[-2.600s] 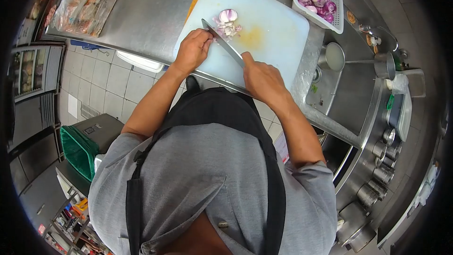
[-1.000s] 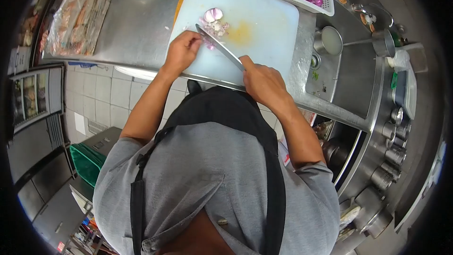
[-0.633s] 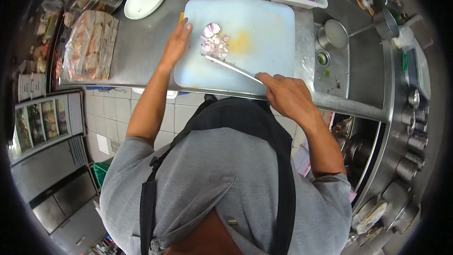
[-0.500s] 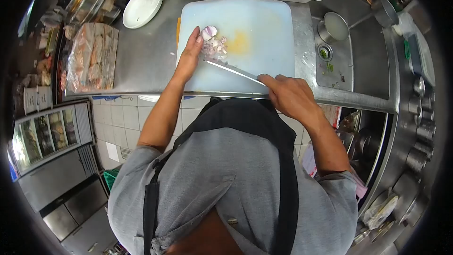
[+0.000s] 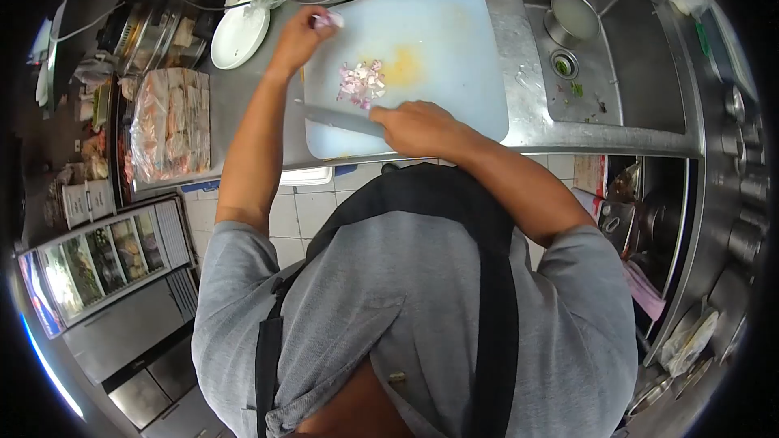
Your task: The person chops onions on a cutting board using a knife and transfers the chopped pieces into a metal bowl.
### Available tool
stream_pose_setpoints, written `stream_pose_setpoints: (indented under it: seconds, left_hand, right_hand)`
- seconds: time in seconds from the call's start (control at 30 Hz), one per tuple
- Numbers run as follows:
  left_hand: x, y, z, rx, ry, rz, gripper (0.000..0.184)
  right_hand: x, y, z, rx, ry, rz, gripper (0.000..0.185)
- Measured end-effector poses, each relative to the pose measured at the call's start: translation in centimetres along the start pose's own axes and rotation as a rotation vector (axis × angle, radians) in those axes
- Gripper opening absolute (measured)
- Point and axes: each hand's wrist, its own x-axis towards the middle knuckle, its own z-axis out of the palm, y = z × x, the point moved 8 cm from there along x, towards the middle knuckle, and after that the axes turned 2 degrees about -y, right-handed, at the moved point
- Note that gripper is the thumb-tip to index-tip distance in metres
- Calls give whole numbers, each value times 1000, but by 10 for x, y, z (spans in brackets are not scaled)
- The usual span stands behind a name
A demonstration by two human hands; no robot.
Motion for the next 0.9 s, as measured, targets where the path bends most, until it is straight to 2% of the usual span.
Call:
stream_pose_setpoints:
  seconds: [0.1,0.2,0.23,0.33,0.43,0.53,0.63,0.73,0.83,0.9]
  left_hand:
    - [-22,14,-41,-184,221,81,36]
    - [-64,12,-38,-92,362,232,33]
    - [-88,32,-31,120,385,277,31]
    - [-122,7,21,323,302,294,31]
    - [-153,-16,40,311,367,351,43]
    - [-179,-13,37,206,421,326,37]
    - [-188,-10,28,149,456,136,30]
    - [-174,-16,37,217,444,79,33]
    - [-152,-9,40,86,336,192,27]
    - [-144,-5,36,32,353,241,24]
  right_hand:
    - [27,26,-7,106,56,98,31]
    - [28,55,-25,77,178,156,30]
    - [23,63,-30,56,222,166,30]
    - [4,64,-47,-60,201,233,28]
    - [-21,36,-60,-138,237,176,30]
    - [-33,26,-52,-145,255,150,25]
    - [-34,37,-34,-226,153,128,22]
    - [-33,46,-30,-242,149,137,23]
    - [-31,48,-29,-230,134,136,24]
    - [-31,46,-31,-236,108,147,24]
